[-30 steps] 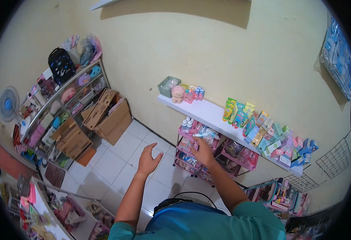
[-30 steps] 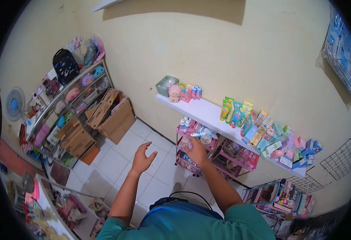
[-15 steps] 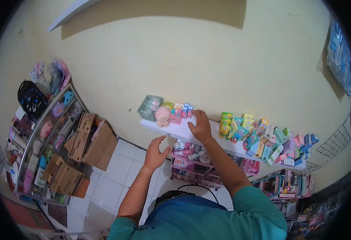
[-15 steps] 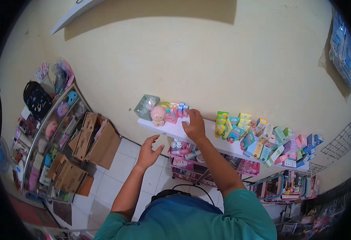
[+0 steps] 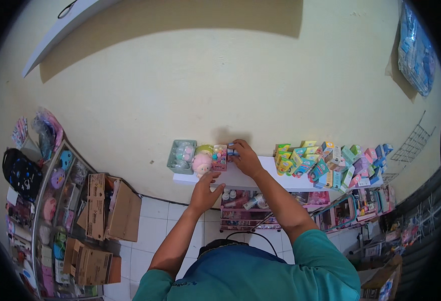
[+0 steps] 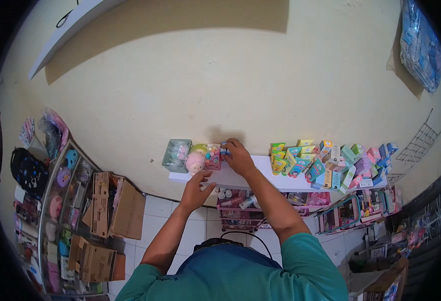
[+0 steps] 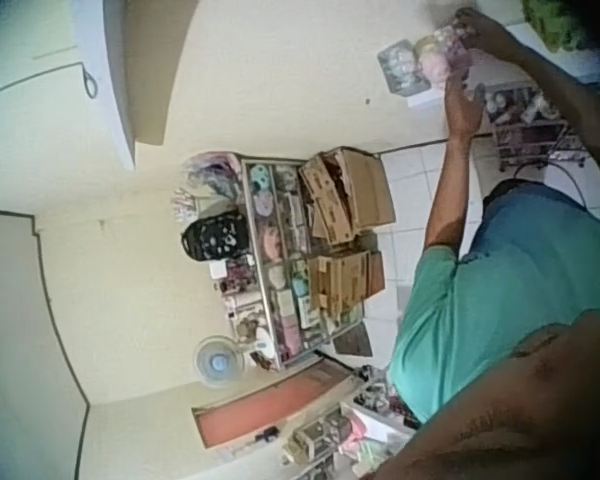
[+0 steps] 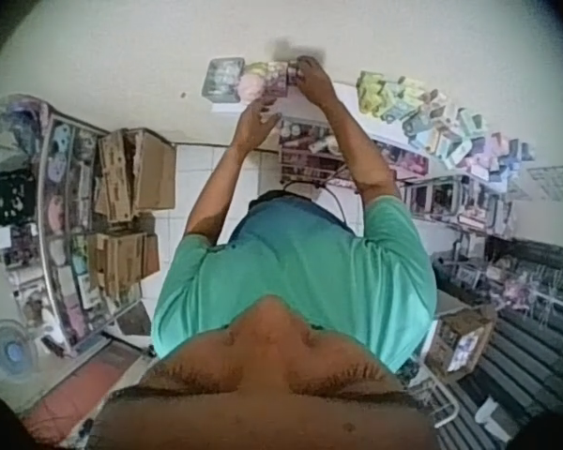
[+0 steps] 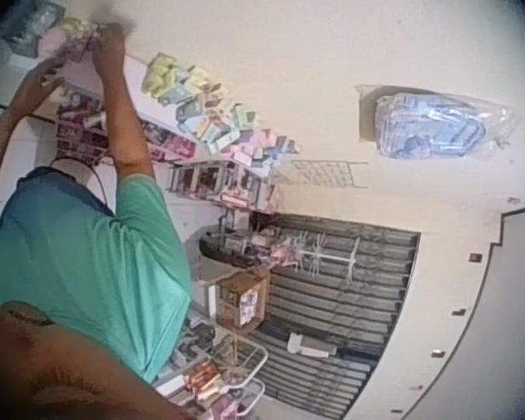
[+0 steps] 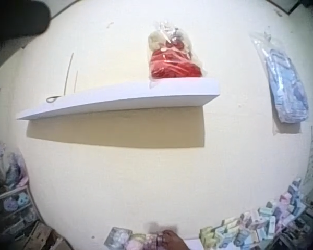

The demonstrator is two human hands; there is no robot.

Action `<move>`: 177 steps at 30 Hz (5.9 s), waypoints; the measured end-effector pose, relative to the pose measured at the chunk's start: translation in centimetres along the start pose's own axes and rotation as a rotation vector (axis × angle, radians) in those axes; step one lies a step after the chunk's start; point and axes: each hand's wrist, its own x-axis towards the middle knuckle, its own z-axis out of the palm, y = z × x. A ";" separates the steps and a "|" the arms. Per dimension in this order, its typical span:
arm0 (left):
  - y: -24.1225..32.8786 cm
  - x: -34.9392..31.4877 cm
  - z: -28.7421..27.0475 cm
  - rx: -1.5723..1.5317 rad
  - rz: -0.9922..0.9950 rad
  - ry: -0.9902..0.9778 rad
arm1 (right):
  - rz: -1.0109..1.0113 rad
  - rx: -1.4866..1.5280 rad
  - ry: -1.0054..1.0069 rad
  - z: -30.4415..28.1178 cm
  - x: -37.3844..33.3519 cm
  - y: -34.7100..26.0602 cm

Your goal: Sorting small boxed items from a shelf into a shipping box.

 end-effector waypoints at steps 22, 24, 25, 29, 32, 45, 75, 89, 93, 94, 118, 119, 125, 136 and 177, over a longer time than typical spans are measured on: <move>-1.9 -0.4 -0.3 -0.118 0.071 -0.124 | 0.267 0.013 0.087 -3.3 -4.7 -5.0; -1.4 -0.5 -0.3 -0.133 0.112 -0.105 | 0.379 0.083 0.017 -4.7 -6.0 -7.4; -0.8 -0.6 -0.4 -0.105 0.155 -0.097 | 0.454 0.193 -0.074 -5.2 -6.6 -8.7; -0.6 -1.5 0.8 -0.348 0.021 -0.423 | 0.508 0.400 -0.228 -5.2 -9.7 -9.7; -1.4 -1.5 1.2 -0.447 -0.102 -0.611 | 0.503 0.447 -0.266 -4.7 -10.9 -9.2; -1.5 -1.7 2.5 -0.709 -0.371 -0.543 | 0.664 0.594 -0.065 -3.8 -10.7 -10.7; -2.5 2.3 3.5 -0.840 -0.383 -0.451 | 0.607 0.398 -0.129 -12.2 -8.2 -7.3; -0.7 0.4 3.8 -0.963 -0.457 -0.525 | 0.718 0.756 -0.343 -5.7 -7.5 -7.4; -0.9 0.6 3.9 -0.952 -0.490 -0.520 | 0.577 0.340 -0.148 -7.8 -7.4 -6.1; -0.4 0.8 3.8 -0.931 -0.496 -0.549 | 0.453 0.138 0.002 -8.3 -8.3 -4.1; -2.5 1.4 5.0 -0.952 -0.431 -0.463 | 0.318 -0.461 0.532 -14.2 -9.9 -2.2; -2.3 1.1 4.8 -0.942 -0.452 -0.466 | 0.340 -0.443 0.521 -14.3 -10.1 -2.4; -1.8 0.8 3.9 -0.901 -0.418 -0.487 | 0.392 -0.314 0.323 -15.8 -9.8 -2.9; -1.9 0.9 4.3 -0.930 -0.407 -0.509 | 0.515 -0.086 0.469 -13.9 -10.5 -3.2; 42.4 -26.9 73.6 -0.620 -0.356 -2.107 | 0.945 0.190 2.111 -48.5 -72.8 -9.5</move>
